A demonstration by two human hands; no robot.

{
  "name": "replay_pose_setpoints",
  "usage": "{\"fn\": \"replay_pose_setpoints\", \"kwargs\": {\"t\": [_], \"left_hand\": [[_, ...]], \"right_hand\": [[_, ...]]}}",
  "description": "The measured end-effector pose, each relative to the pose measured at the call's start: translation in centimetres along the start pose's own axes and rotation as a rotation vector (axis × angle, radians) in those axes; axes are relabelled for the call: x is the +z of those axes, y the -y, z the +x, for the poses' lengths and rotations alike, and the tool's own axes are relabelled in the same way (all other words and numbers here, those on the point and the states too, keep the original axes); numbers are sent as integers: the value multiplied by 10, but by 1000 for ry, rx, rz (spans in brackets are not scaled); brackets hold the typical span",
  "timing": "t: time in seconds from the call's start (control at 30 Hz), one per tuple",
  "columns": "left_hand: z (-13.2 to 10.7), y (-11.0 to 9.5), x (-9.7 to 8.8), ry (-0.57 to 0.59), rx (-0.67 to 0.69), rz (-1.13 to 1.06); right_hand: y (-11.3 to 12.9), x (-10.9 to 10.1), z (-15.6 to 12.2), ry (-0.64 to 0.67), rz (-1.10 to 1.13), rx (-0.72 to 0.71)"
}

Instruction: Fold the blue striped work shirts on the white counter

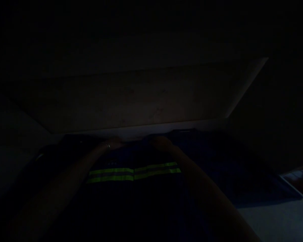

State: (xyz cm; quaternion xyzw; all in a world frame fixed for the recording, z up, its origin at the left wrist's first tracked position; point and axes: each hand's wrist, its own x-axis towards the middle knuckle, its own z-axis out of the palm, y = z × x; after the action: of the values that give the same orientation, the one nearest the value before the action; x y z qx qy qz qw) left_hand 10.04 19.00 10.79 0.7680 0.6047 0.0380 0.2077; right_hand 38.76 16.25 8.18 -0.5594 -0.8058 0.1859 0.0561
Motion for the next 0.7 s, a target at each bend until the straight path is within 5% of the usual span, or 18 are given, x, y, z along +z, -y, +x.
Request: {"fn": "replay_pose_setpoints", "kwargs": {"t": [0.2,0.33,0.43,0.5,0.57,0.7], "left_hand": [[18,-9,-23,-403,-94,-22],[14,-19,-13,-427,-89,-65],[-23,-14,-1,-453,-8,-35],[-63,9,8,-467,72,87],[-107,53,18,-461,62,246],[-178,172,35,-384,-275,435]], "right_hand": [[4,-14,-6,-433,-54,152],[17,-20,-10,-456,-35,264],[7,-23,-36,-486,-117,205],[-22,-21,-69,-519,-215,171],[-67,-14,-110,-545,-269,224],[-163,14,-185,-502,-280,360]]}}
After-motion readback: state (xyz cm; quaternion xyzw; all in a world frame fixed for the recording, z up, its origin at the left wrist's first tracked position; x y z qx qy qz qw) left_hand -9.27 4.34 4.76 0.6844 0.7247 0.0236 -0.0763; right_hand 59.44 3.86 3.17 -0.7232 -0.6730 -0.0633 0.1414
